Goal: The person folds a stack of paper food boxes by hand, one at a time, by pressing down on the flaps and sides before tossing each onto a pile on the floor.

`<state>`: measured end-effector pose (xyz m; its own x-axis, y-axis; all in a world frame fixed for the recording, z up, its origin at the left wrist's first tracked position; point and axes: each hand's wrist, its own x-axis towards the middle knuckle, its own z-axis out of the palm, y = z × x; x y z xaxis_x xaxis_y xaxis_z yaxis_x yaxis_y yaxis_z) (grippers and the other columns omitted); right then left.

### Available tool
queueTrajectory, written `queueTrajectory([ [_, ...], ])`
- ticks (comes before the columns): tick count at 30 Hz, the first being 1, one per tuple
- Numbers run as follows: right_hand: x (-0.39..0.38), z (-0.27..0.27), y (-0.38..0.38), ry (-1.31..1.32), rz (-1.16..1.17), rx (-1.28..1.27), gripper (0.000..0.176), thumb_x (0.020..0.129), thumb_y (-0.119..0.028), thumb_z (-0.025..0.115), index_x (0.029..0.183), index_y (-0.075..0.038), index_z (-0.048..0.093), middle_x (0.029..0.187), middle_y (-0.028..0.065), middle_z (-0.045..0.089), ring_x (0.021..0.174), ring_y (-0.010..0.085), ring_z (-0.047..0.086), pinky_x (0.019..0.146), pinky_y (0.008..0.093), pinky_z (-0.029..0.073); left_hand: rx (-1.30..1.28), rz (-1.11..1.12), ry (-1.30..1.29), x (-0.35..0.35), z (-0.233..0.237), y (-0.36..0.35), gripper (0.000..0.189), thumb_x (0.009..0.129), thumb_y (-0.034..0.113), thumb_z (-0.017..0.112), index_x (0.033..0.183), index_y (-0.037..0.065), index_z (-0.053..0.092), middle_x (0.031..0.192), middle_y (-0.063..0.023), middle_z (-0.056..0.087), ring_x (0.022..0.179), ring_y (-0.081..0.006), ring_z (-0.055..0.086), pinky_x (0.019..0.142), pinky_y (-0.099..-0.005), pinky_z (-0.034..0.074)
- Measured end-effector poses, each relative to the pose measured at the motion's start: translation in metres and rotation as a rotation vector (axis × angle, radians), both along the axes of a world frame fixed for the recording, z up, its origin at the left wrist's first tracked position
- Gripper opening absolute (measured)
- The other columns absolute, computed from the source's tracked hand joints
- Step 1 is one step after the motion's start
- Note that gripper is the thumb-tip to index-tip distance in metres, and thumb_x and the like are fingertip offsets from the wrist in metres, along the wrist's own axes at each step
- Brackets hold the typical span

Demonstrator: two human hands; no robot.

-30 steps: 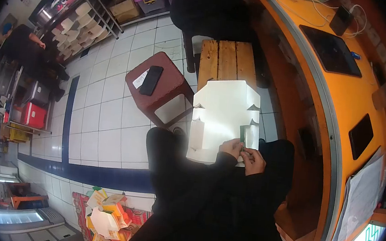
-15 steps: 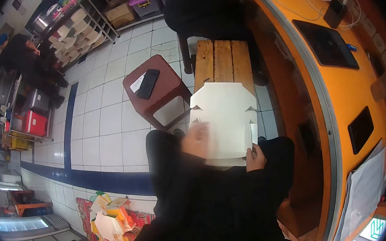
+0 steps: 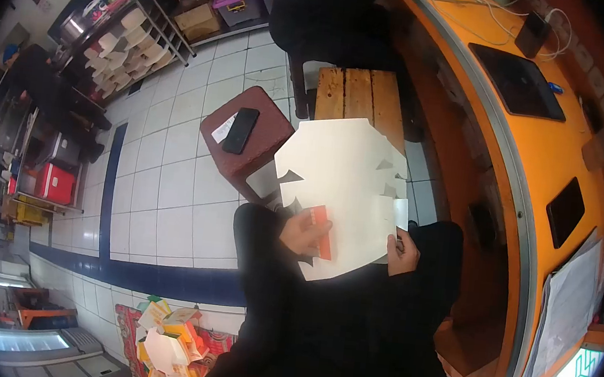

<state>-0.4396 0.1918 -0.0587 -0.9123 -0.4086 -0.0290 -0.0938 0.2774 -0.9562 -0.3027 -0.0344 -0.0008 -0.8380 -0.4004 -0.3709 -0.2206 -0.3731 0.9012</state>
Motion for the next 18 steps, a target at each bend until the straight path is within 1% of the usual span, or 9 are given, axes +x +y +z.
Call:
queueTrajectory([
  [2, 0.002, 0.012, -0.001, -0.01, 0.017, 0.018, 0.029, 0.091, -0.01, 0.063, 0.117, 0.002, 0.061, 0.111, 0.0194, 0.063, 0.091, 0.0238, 0.068, 0.074, 0.0336, 0.056, 0.015, 0.004, -0.013, -0.003, 0.002, 0.001, 0.043, 0.089, 0.024, 0.07, 0.121, 0.0, 0.055, 0.102, -0.0075, 0.065, 0.092, -0.0166, 0.063, 0.076, -0.0313, 0.053],
  [5, 0.013, 0.05, -0.012, 0.11, -0.117, -0.005, 0.035, 0.085, -0.012, 0.069, 0.118, -0.002, 0.063, 0.116, 0.0172, 0.059, 0.101, 0.0271, 0.062, 0.083, 0.038, 0.053, 0.08, 0.104, -0.048, -0.009, -0.013, 0.0, 0.044, 0.085, 0.021, 0.075, 0.119, -0.001, 0.056, 0.097, -0.007, 0.065, 0.083, -0.014, 0.063, 0.067, -0.0298, 0.052],
  [7, 0.019, 0.062, -0.012, 0.606, -0.037, 0.023, 0.042, 0.078, -0.016, 0.077, 0.117, -0.007, 0.064, 0.117, 0.014, 0.055, 0.109, 0.0299, 0.055, 0.091, 0.041, 0.047, 0.011, 0.283, -0.052, -0.01, -0.036, 0.001, 0.046, 0.083, 0.023, 0.077, 0.117, -0.001, 0.056, 0.091, -0.0061, 0.064, 0.075, -0.0114, 0.06, 0.061, -0.0291, 0.049],
  [8, 0.024, 0.074, -0.01, 0.613, 0.129, 0.075, 0.044, 0.071, -0.02, 0.081, 0.111, -0.009, 0.066, 0.113, 0.0116, 0.056, 0.111, 0.0312, 0.051, 0.093, 0.0409, 0.043, 0.013, 0.285, -0.056, -0.012, -0.046, 0.002, 0.046, 0.083, 0.023, 0.077, 0.117, -0.001, 0.056, 0.091, -0.0061, 0.064, 0.075, -0.0114, 0.06, 0.061, -0.0291, 0.049],
  [9, 0.031, 0.087, -0.012, 0.611, 0.13, 0.076, 0.044, 0.071, -0.02, 0.081, 0.111, -0.009, 0.066, 0.113, 0.0116, 0.056, 0.111, 0.0312, 0.051, 0.093, 0.0409, 0.043, 0.013, 0.346, -0.039, -0.014, -0.052, 0.003, 0.047, 0.083, 0.023, 0.078, 0.118, -0.001, 0.056, 0.089, -0.0055, 0.064, 0.073, -0.0107, 0.059, 0.059, -0.0288, 0.048],
  [11, 0.042, 0.106, -0.022, 0.833, 0.543, 0.104, 0.04, 0.07, -0.02, 0.081, 0.106, -0.009, 0.067, 0.113, 0.0085, 0.057, 0.107, 0.0279, 0.053, 0.092, 0.0394, 0.042, 0.01, 0.401, -0.019, -0.02, -0.053, 0.006, 0.048, 0.082, 0.023, 0.078, 0.118, -0.001, 0.056, 0.086, -0.0049, 0.063, 0.07, -0.01, 0.058, 0.057, -0.0285, 0.047],
  [15, 0.057, 0.082, -0.035, 0.853, 0.569, 0.076, 0.029, 0.071, -0.015, 0.078, 0.097, -0.008, 0.067, 0.1, 0.0061, 0.061, 0.096, 0.0247, 0.057, 0.087, 0.039, 0.043, 0.076, 0.398, 0.032, -0.024, -0.03, 0.021, 0.05, 0.083, 0.023, 0.077, 0.12, -0.002, 0.055, 0.095, -0.0076, 0.065, 0.079, -0.0125, 0.063, 0.063, -0.0277, 0.052],
  [17, 0.057, 0.068, -0.038, 0.712, 0.363, 0.01, 0.016, 0.074, -0.011, 0.074, 0.086, -0.008, 0.064, 0.085, 0.005, 0.062, 0.083, 0.0238, 0.058, 0.079, 0.0383, 0.042, 0.105, 0.423, 0.043, -0.024, -0.022, 0.026, 0.05, 0.084, 0.023, 0.076, 0.121, -0.002, 0.054, 0.099, -0.0085, 0.066, 0.082, -0.0137, 0.064, 0.065, -0.0276, 0.054],
  [18, 0.058, 0.068, -0.039, 0.712, 0.363, 0.011, 0.016, 0.074, -0.011, 0.074, 0.086, -0.008, 0.064, 0.085, 0.005, 0.062, 0.083, 0.0238, 0.058, 0.079, 0.0383, 0.042, 0.123, 0.428, 0.027, -0.023, -0.021, 0.028, 0.049, 0.084, 0.022, 0.076, 0.122, -0.002, 0.054, 0.102, -0.0092, 0.066, 0.085, -0.0148, 0.065, 0.067, -0.0285, 0.055],
])
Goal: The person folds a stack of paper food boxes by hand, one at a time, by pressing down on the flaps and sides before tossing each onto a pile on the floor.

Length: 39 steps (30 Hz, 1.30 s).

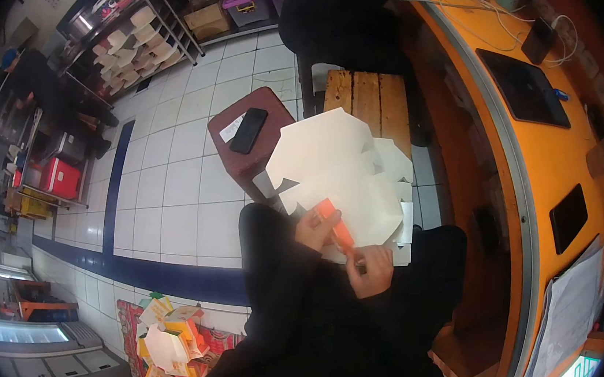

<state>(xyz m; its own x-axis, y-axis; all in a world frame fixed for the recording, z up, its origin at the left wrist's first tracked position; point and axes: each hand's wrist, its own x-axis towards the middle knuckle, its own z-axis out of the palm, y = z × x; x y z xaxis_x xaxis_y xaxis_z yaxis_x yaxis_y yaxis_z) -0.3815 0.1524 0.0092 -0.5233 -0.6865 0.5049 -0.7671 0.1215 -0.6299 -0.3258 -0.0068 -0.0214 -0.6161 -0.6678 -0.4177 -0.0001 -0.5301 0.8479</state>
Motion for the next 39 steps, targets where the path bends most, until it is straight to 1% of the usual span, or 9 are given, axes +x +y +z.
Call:
queueTrajectory([
  [2, 0.003, 0.001, -0.003, -0.188, -0.247, -0.025, 0.015, 0.076, -0.008, 0.072, 0.079, -0.006, 0.057, 0.074, 0.0073, 0.059, 0.072, 0.0286, 0.057, 0.073, 0.0393, 0.041, 0.023, 0.001, -0.011, -0.001, 0.003, 0.005, 0.048, 0.085, 0.02, 0.075, 0.122, -0.001, 0.053, 0.105, -0.0099, 0.066, 0.088, -0.0158, 0.066, 0.069, -0.0294, 0.056],
  [11, 0.0, -0.008, -0.006, -0.195, -0.244, 0.171, 0.015, 0.079, -0.01, 0.07, 0.081, -0.005, 0.055, 0.075, 0.0086, 0.056, 0.082, 0.0305, 0.057, 0.075, 0.0412, 0.042, -0.112, -0.251, -0.063, -0.001, -0.016, 0.018, 0.045, 0.087, 0.02, 0.072, 0.122, 0.0, 0.052, 0.105, -0.0106, 0.064, 0.089, -0.0159, 0.065, 0.068, -0.0272, 0.056],
  [15, 0.0, -0.007, -0.006, -0.152, -0.249, 0.077, 0.015, 0.081, -0.01, 0.068, 0.084, -0.004, 0.055, 0.076, 0.0084, 0.059, 0.079, 0.0286, 0.061, 0.072, 0.0414, 0.047, 0.09, -0.234, 0.055, 0.006, -0.037, 0.016, 0.042, 0.093, 0.029, 0.065, 0.122, 0.001, 0.052, 0.109, -0.0124, 0.062, 0.095, -0.0196, 0.064, 0.077, -0.0324, 0.056],
  [17, -0.001, -0.014, -0.007, -0.565, -0.177, 0.193, 0.016, 0.083, -0.011, 0.068, 0.089, -0.003, 0.055, 0.079, 0.0106, 0.063, 0.076, 0.0284, 0.066, 0.068, 0.0428, 0.05, 0.156, -0.216, 0.13, 0.01, -0.05, 0.004, 0.044, 0.094, 0.033, 0.062, 0.123, 0.001, 0.052, 0.111, -0.013, 0.061, 0.097, -0.0216, 0.064, 0.081, -0.0349, 0.057],
  [19, 0.002, -0.019, -0.011, -0.63, -0.182, 0.191, 0.017, 0.083, -0.012, 0.067, 0.091, -0.003, 0.055, 0.08, 0.0117, 0.065, 0.073, 0.0285, 0.066, 0.065, 0.0432, 0.05, 0.403, -0.005, 0.005, 0.013, -0.049, -0.016, 0.055, 0.093, 0.042, 0.062, 0.134, 0.009, 0.045, 0.118, -0.0121, 0.059, 0.107, -0.0239, 0.061, 0.088, -0.0473, 0.052],
  [21, 0.004, -0.024, -0.015, -0.699, -0.183, 0.19, 0.017, 0.084, -0.013, 0.067, 0.094, -0.004, 0.056, 0.082, 0.0129, 0.066, 0.07, 0.0286, 0.067, 0.062, 0.0436, 0.051, 0.377, 0.103, 0.093, 0.012, -0.048, -0.03, 0.049, 0.093, 0.04, 0.063, 0.128, 0.008, 0.053, 0.113, -0.0136, 0.062, 0.102, -0.0229, 0.063, 0.081, -0.0434, 0.056],
  [24, 0.004, -0.036, -0.021, -0.691, -0.129, 0.42, 0.019, 0.084, -0.016, 0.066, 0.097, -0.004, 0.059, 0.084, 0.014, 0.067, 0.074, 0.0299, 0.067, 0.066, 0.0428, 0.051, 0.101, 0.21, -0.222, 0.01, -0.068, -0.054, 0.037, 0.091, 0.035, 0.067, 0.111, 0.004, 0.065, 0.097, -0.0112, 0.066, 0.086, -0.0177, 0.065, 0.068, -0.0337, 0.056],
  [26, 0.004, -0.047, -0.027, -0.598, -0.132, 0.448, 0.02, 0.084, -0.018, 0.064, 0.098, -0.004, 0.062, 0.088, 0.0153, 0.067, 0.079, 0.0326, 0.066, 0.069, 0.043, 0.051, -0.341, 0.072, -0.368, 0.012, -0.095, -0.064, 0.027, 0.09, 0.028, 0.07, 0.097, 0.002, 0.071, 0.08, -0.0058, 0.067, 0.069, -0.0115, 0.062, 0.056, -0.0251, 0.05],
  [39, -0.004, -0.063, -0.045, -0.616, -0.115, 0.538, 0.03, 0.085, -0.019, 0.061, 0.113, -0.008, 0.065, 0.089, 0.0201, 0.066, 0.086, 0.0381, 0.064, 0.074, 0.0448, 0.051, -0.368, 0.185, -0.221, 0.015, -0.074, 0.026, 0.021, 0.087, 0.015, 0.074, 0.097, -0.001, 0.064, 0.085, -0.0088, 0.067, 0.078, -0.0143, 0.065, 0.066, -0.0272, 0.054],
])
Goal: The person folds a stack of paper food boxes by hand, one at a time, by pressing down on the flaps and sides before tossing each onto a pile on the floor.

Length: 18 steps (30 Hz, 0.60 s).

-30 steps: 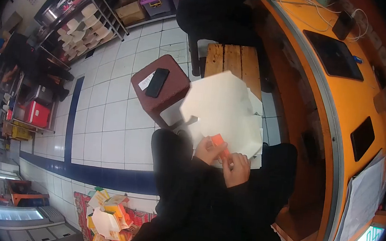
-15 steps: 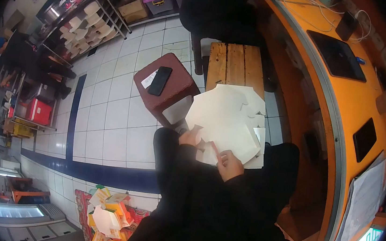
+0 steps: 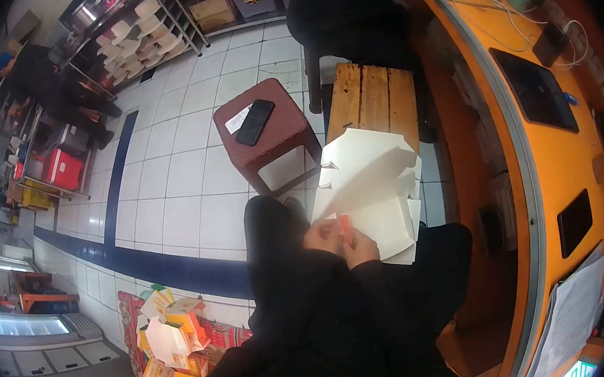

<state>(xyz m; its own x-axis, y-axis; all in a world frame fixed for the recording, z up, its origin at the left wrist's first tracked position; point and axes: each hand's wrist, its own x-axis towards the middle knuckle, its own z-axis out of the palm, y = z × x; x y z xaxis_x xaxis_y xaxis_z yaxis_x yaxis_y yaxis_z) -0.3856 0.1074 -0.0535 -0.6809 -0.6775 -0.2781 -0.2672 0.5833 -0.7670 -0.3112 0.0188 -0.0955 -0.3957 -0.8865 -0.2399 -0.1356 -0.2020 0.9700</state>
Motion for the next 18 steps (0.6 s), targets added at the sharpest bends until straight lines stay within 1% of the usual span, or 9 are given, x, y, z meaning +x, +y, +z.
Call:
queueTrajectory([
  [1, 0.001, -0.001, -0.002, 0.045, -0.001, -0.047, 0.031, 0.086, -0.019, 0.061, 0.115, -0.006, 0.064, 0.092, 0.0205, 0.067, 0.087, 0.0376, 0.065, 0.076, 0.0435, 0.051, -0.11, -0.062, -0.106, 0.001, -0.001, 0.002, 0.021, 0.087, 0.016, 0.074, 0.095, -0.001, 0.065, 0.086, -0.0089, 0.068, 0.08, -0.014, 0.064, 0.069, -0.0269, 0.053],
  [4, 0.007, -0.021, -0.007, 0.034, -0.021, -0.202, 0.035, 0.087, -0.017, 0.062, 0.119, -0.003, 0.061, 0.094, 0.0193, 0.068, 0.087, 0.0334, 0.067, 0.078, 0.0394, 0.052, -0.034, -0.043, -0.084, -0.003, 0.007, 0.006, 0.023, 0.086, 0.018, 0.076, 0.093, -0.002, 0.065, 0.085, -0.0088, 0.068, 0.079, -0.0131, 0.064, 0.073, -0.026, 0.051],
  [8, -0.006, 0.007, -0.005, -0.236, 0.028, -0.426, 0.045, 0.086, -0.015, 0.066, 0.129, -0.007, 0.057, 0.091, 0.0164, 0.069, 0.081, 0.0247, 0.068, 0.071, 0.0366, 0.053, -0.174, 0.039, -0.21, 0.003, -0.019, -0.022, 0.025, 0.083, 0.018, 0.077, 0.093, -0.001, 0.065, 0.081, -0.0087, 0.068, 0.07, -0.0129, 0.063, 0.067, -0.0283, 0.052],
  [9, -0.021, 0.004, -0.003, -0.142, -0.056, -0.421, 0.044, 0.086, -0.017, 0.069, 0.126, -0.005, 0.059, 0.088, 0.0104, 0.069, 0.077, 0.0175, 0.066, 0.067, 0.0319, 0.053, -0.146, 0.06, -0.139, 0.002, -0.011, -0.023, 0.027, 0.08, 0.023, 0.079, 0.087, 0.0, 0.066, 0.077, -0.0076, 0.068, 0.066, -0.0115, 0.061, 0.061, -0.0296, 0.051],
  [11, -0.067, 0.01, 0.004, 0.14, -0.346, -0.39, 0.029, 0.086, -0.014, 0.067, 0.114, -0.006, 0.064, 0.075, 0.0068, 0.062, 0.065, 0.0169, 0.061, 0.059, 0.031, 0.05, -0.193, 0.076, -0.279, -0.002, 0.015, -0.026, 0.03, 0.078, 0.026, 0.08, 0.083, 0.0, 0.066, 0.075, -0.0062, 0.067, 0.065, -0.0106, 0.06, 0.06, -0.0294, 0.051],
  [12, -0.088, 0.036, 0.008, 0.193, -0.47, -0.309, 0.028, 0.086, -0.015, 0.066, 0.112, -0.007, 0.064, 0.075, 0.0084, 0.061, 0.07, 0.0211, 0.061, 0.065, 0.0354, 0.05, -0.233, 0.089, -0.427, -0.002, 0.022, -0.025, 0.032, 0.076, 0.029, 0.082, 0.078, 0.001, 0.066, 0.073, -0.0048, 0.067, 0.064, -0.0098, 0.06, 0.06, -0.0292, 0.05],
  [13, -0.123, 0.009, 0.016, 0.384, -0.494, -0.291, 0.03, 0.086, -0.019, 0.067, 0.114, -0.007, 0.063, 0.079, 0.0104, 0.061, 0.08, 0.0261, 0.062, 0.074, 0.0383, 0.05, -0.23, 0.09, -0.425, 0.0, 0.025, -0.024, 0.032, 0.076, 0.029, 0.082, 0.078, 0.001, 0.066, 0.073, -0.0048, 0.067, 0.064, -0.0098, 0.06, 0.06, -0.0292, 0.05],
  [16, -0.176, -0.046, 0.018, 0.487, -0.335, -0.234, 0.028, 0.086, -0.023, 0.068, 0.106, -0.003, 0.065, 0.087, 0.0123, 0.064, 0.091, 0.0295, 0.061, 0.082, 0.0394, 0.049, -0.183, 0.122, -0.432, -0.007, 0.038, -0.022, 0.033, 0.073, 0.031, 0.083, 0.072, 0.003, 0.066, 0.067, -0.002, 0.064, 0.062, -0.0102, 0.059, 0.059, -0.0288, 0.048],
  [18, -0.181, -0.048, 0.016, 0.317, -0.293, -0.256, 0.027, 0.086, -0.026, 0.068, 0.1, -0.002, 0.066, 0.087, 0.0124, 0.065, 0.088, 0.0289, 0.062, 0.08, 0.0384, 0.05, -0.355, 0.132, -0.569, -0.006, 0.051, -0.015, 0.028, 0.075, 0.029, 0.081, 0.075, 0.005, 0.067, 0.068, -0.0029, 0.064, 0.061, -0.0144, 0.06, 0.059, -0.0297, 0.048],
])
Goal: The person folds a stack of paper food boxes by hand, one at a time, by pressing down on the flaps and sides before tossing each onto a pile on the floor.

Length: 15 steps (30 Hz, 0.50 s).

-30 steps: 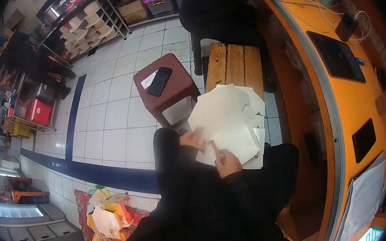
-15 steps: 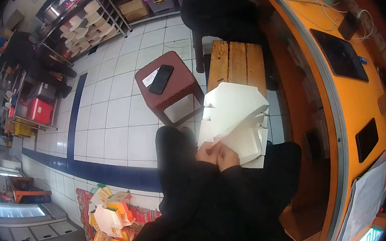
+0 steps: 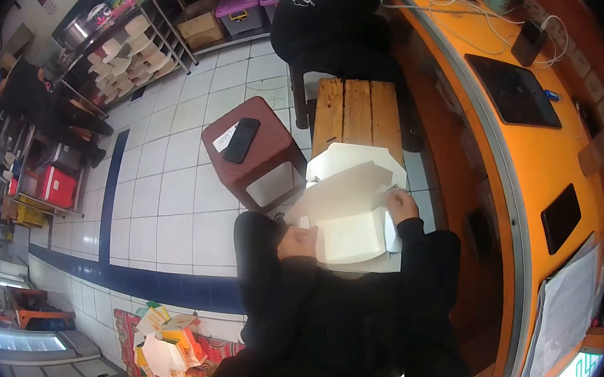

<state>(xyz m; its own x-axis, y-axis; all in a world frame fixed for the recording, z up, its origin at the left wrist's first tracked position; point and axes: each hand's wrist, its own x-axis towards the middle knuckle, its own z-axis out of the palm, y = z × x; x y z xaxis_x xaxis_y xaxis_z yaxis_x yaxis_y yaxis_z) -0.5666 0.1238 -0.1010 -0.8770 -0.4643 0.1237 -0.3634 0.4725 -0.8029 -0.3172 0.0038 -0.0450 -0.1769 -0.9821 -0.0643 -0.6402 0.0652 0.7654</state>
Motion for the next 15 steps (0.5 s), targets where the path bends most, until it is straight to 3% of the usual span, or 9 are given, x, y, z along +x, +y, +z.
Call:
queueTrajectory([
  [1, 0.0, 0.001, -0.004, -0.16, 0.075, -0.03, 0.028, 0.086, -0.028, 0.069, 0.094, -0.001, 0.066, 0.087, 0.0125, 0.067, 0.085, 0.0284, 0.063, 0.078, 0.0374, 0.05, -0.318, -0.147, -0.013, 0.003, 0.0, 0.002, 0.026, 0.077, 0.03, 0.079, 0.08, 0.007, 0.067, 0.07, -0.0058, 0.064, 0.063, -0.0193, 0.062, 0.06, -0.0327, 0.048],
  [2, 0.002, 0.002, -0.004, -0.159, 0.084, -0.034, 0.028, 0.086, -0.028, 0.069, 0.094, -0.001, 0.066, 0.087, 0.0125, 0.067, 0.085, 0.0284, 0.063, 0.078, 0.0374, 0.05, -0.323, -0.139, -0.014, 0.0, 0.0, 0.002, 0.026, 0.077, 0.03, 0.079, 0.08, 0.007, 0.067, 0.07, -0.0058, 0.064, 0.063, -0.0193, 0.062, 0.06, -0.0327, 0.048],
  [4, 0.021, 0.027, 0.001, -0.224, 0.075, -0.001, 0.03, 0.086, -0.029, 0.07, 0.085, 0.0, 0.066, 0.082, 0.0131, 0.068, 0.078, 0.0262, 0.065, 0.072, 0.0361, 0.051, -0.552, -0.566, -0.069, -0.013, 0.024, 0.012, 0.028, 0.079, 0.033, 0.076, 0.083, 0.007, 0.066, 0.074, -0.0084, 0.066, 0.067, -0.0238, 0.064, 0.062, -0.037, 0.05],
  [6, 0.038, 0.036, 0.003, -0.174, 0.066, -0.057, 0.028, 0.086, -0.028, 0.07, 0.085, 0.0, 0.065, 0.075, 0.0121, 0.067, 0.07, 0.023, 0.066, 0.066, 0.0346, 0.051, -0.246, -0.636, 0.058, -0.038, 0.006, 0.032, 0.037, 0.08, 0.04, 0.073, 0.087, 0.004, 0.067, 0.077, -0.0112, 0.069, 0.071, -0.0274, 0.067, 0.066, -0.04, 0.052],
  [8, 0.043, 0.046, 0.004, -0.167, 0.068, -0.031, 0.027, 0.086, -0.026, 0.07, 0.084, 0.0, 0.065, 0.075, 0.0117, 0.067, 0.068, 0.0215, 0.066, 0.065, 0.0346, 0.051, 0.15, -0.715, -0.039, -0.057, 0.021, 0.04, 0.044, 0.082, 0.045, 0.069, 0.093, 0.003, 0.069, 0.078, -0.0142, 0.07, 0.074, -0.03, 0.069, 0.069, -0.0404, 0.053],
  [10, 0.051, 0.055, 0.008, -0.194, 0.062, -0.007, 0.026, 0.086, -0.025, 0.07, 0.085, 0.001, 0.064, 0.074, 0.0113, 0.067, 0.065, 0.0204, 0.066, 0.063, 0.0339, 0.051, 0.123, -0.735, -0.029, -0.07, -0.001, 0.04, 0.046, 0.083, 0.047, 0.067, 0.091, 0.002, 0.071, 0.078, -0.0152, 0.071, 0.071, -0.0307, 0.069, 0.069, -0.0391, 0.054],
  [12, 0.054, 0.057, 0.013, -0.226, 0.049, 0.018, 0.026, 0.087, -0.024, 0.07, 0.085, 0.001, 0.064, 0.074, 0.0109, 0.067, 0.061, 0.0193, 0.065, 0.06, 0.0332, 0.051, 0.238, -0.668, -0.124, -0.078, -0.01, 0.038, 0.041, 0.086, 0.043, 0.062, 0.084, 0.003, 0.07, 0.079, -0.0164, 0.07, 0.081, -0.034, 0.068, 0.076, -0.0436, 0.052],
  [14, 0.06, 0.054, 0.011, -0.589, 0.038, -0.194, 0.023, 0.087, -0.019, 0.07, 0.082, 0.003, 0.063, 0.07, 0.0098, 0.067, 0.056, 0.0145, 0.064, 0.056, 0.028, 0.053, 0.313, -0.686, -0.039, -0.078, -0.029, 0.034, 0.039, 0.088, 0.039, 0.06, 0.08, 0.002, 0.07, 0.075, -0.0166, 0.069, 0.074, -0.0314, 0.069, 0.072, -0.0421, 0.052],
  [15, 0.065, 0.061, 0.009, -0.587, 0.005, -0.198, 0.023, 0.087, -0.017, 0.069, 0.081, 0.003, 0.063, 0.069, 0.0096, 0.067, 0.056, 0.0143, 0.065, 0.055, 0.026, 0.054, 0.428, -0.645, 0.04, -0.08, -0.033, 0.033, 0.037, 0.089, 0.036, 0.06, 0.08, 0.001, 0.07, 0.074, -0.0158, 0.069, 0.071, -0.0286, 0.069, 0.069, -0.04, 0.053],
])
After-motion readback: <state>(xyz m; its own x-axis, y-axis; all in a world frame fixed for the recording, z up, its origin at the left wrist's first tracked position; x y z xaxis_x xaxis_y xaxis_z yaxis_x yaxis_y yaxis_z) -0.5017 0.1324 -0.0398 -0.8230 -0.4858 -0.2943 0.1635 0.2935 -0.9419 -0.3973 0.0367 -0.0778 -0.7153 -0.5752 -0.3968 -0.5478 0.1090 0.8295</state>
